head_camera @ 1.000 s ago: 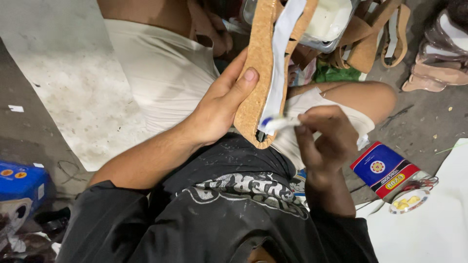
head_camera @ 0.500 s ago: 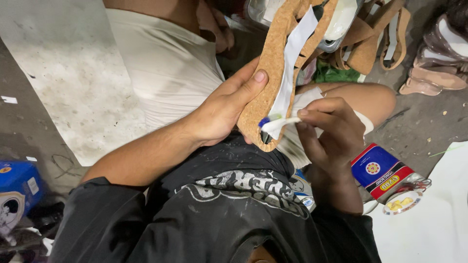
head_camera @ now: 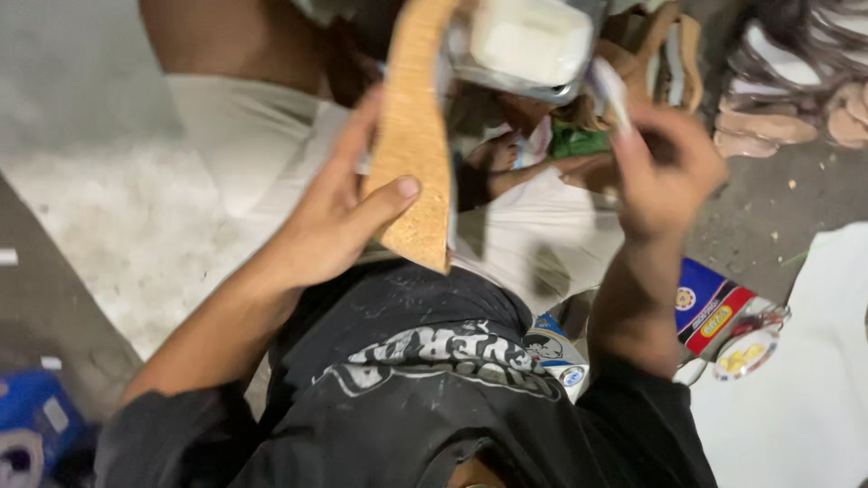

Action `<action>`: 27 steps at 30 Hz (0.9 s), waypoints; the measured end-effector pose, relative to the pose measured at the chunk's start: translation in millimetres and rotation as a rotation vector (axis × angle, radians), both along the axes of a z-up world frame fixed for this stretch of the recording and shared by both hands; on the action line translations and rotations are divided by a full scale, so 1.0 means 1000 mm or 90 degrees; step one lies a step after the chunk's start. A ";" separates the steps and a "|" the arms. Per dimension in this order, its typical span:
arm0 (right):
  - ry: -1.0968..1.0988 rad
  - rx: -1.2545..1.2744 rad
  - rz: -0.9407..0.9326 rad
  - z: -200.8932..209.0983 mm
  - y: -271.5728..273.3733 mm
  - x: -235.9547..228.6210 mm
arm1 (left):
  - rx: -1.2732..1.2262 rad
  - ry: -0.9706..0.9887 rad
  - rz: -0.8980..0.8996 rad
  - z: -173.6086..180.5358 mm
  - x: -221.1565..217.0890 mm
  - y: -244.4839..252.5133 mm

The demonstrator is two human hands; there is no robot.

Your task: The person applies white glue to the sole of a cork sandal using a toothbrush. They repeatedly dip the brush into a container of glue and spread it evenly across the surface, then place the finished sandal aside.

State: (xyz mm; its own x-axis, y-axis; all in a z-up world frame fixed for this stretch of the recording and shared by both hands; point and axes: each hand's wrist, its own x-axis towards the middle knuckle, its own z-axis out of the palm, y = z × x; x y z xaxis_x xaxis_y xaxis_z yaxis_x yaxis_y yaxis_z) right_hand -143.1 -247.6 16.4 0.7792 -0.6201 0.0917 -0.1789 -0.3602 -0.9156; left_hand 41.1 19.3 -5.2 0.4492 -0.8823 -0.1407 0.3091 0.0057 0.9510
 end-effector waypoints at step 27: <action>0.184 -0.084 -0.067 0.021 0.013 -0.003 | -0.085 0.033 0.216 -0.043 0.016 -0.034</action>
